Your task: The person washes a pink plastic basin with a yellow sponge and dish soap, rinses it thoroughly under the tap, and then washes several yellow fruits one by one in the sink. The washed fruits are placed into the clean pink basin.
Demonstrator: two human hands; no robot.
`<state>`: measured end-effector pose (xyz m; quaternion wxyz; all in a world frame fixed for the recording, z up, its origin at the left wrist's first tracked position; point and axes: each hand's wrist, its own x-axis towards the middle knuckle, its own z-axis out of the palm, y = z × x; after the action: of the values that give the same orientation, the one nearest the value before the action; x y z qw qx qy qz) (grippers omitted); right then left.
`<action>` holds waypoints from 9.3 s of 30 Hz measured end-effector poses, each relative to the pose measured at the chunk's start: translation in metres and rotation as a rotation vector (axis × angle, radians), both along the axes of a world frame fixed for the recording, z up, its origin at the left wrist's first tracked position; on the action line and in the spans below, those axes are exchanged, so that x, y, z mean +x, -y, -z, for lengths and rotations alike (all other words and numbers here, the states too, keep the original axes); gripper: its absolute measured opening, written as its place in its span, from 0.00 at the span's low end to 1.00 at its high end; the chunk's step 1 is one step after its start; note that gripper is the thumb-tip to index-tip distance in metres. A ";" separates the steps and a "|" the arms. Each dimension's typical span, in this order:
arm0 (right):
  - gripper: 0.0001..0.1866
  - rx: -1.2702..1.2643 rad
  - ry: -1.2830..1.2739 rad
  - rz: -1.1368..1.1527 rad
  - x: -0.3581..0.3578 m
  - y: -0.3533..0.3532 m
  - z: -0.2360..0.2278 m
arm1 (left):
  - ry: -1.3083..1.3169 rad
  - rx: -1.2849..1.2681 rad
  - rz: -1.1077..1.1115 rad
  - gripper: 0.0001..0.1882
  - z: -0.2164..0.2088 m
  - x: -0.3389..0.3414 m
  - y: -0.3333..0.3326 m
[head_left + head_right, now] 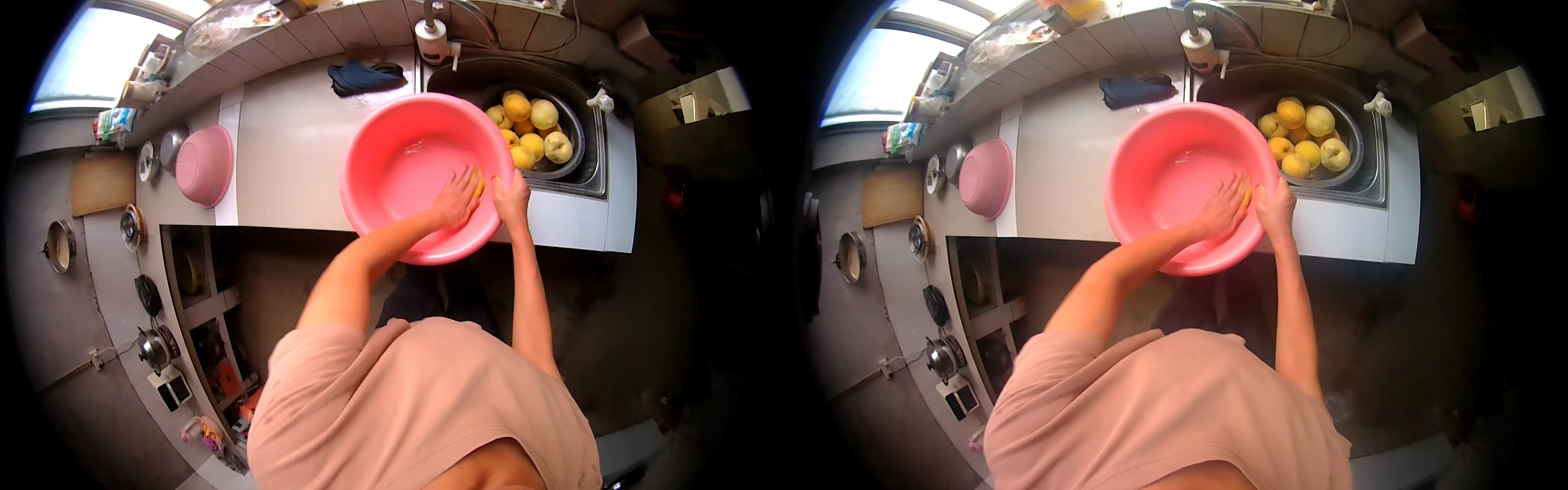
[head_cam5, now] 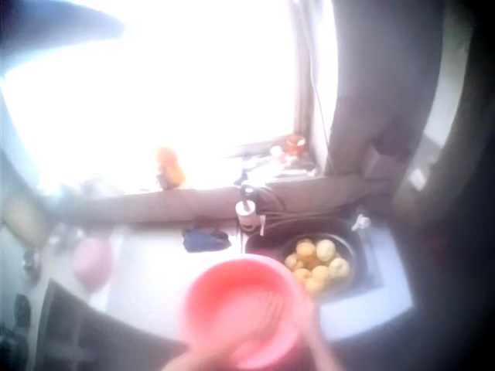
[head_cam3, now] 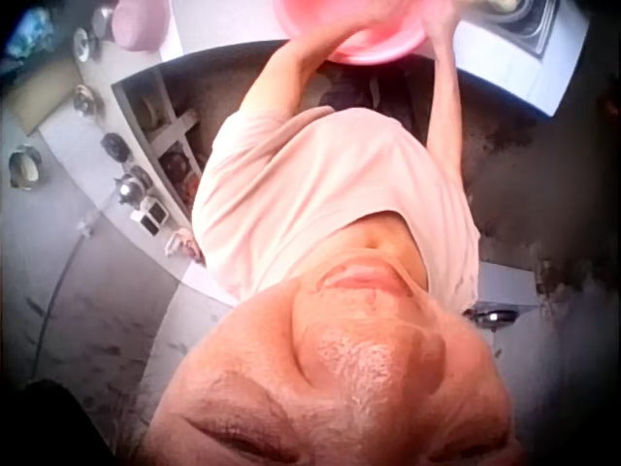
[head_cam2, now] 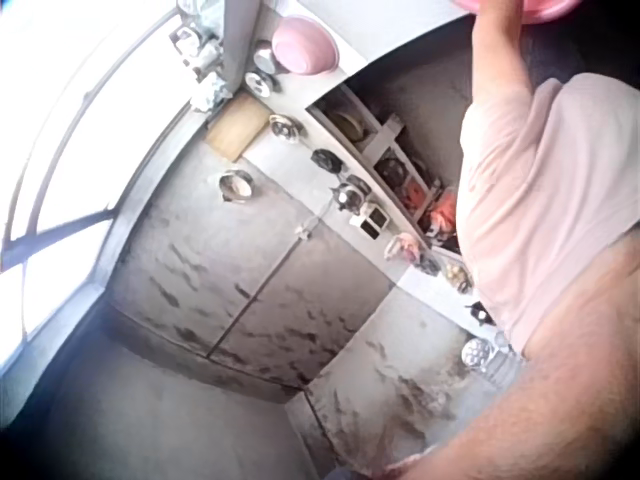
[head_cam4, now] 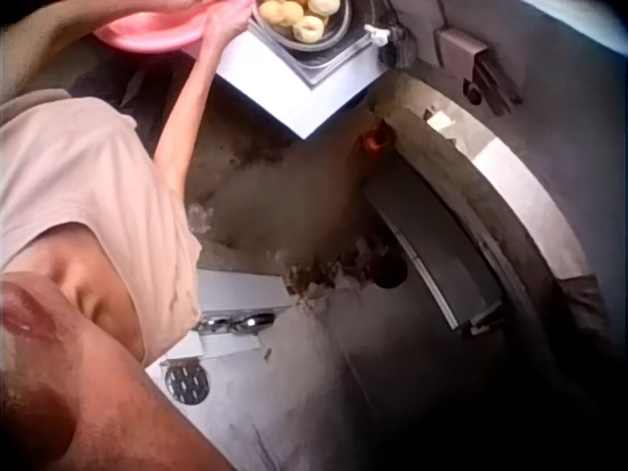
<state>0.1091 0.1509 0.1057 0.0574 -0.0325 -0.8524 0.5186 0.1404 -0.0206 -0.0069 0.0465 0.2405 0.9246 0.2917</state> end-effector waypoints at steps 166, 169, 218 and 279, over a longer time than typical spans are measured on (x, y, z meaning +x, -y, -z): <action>0.21 0.105 0.031 -0.265 -0.058 -0.011 -0.028 | -0.525 -0.559 0.801 0.29 -0.047 -0.139 0.071; 0.19 0.127 0.005 -0.229 -0.059 -0.012 -0.030 | -0.373 -0.924 0.704 0.30 -0.055 -0.133 0.126; 0.17 0.039 -0.004 -0.206 -0.053 0.014 -0.022 | -0.077 -0.244 0.545 0.35 -0.045 -0.029 0.066; 0.16 -0.336 0.027 0.234 -0.021 -0.143 -0.153 | 1.237 1.143 -0.482 0.21 -0.210 -0.077 0.069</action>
<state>0.0881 0.2937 0.2585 0.0995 -0.1474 -0.7450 0.6429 0.0631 -0.0896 0.2027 0.3490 -0.1760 0.4716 0.7905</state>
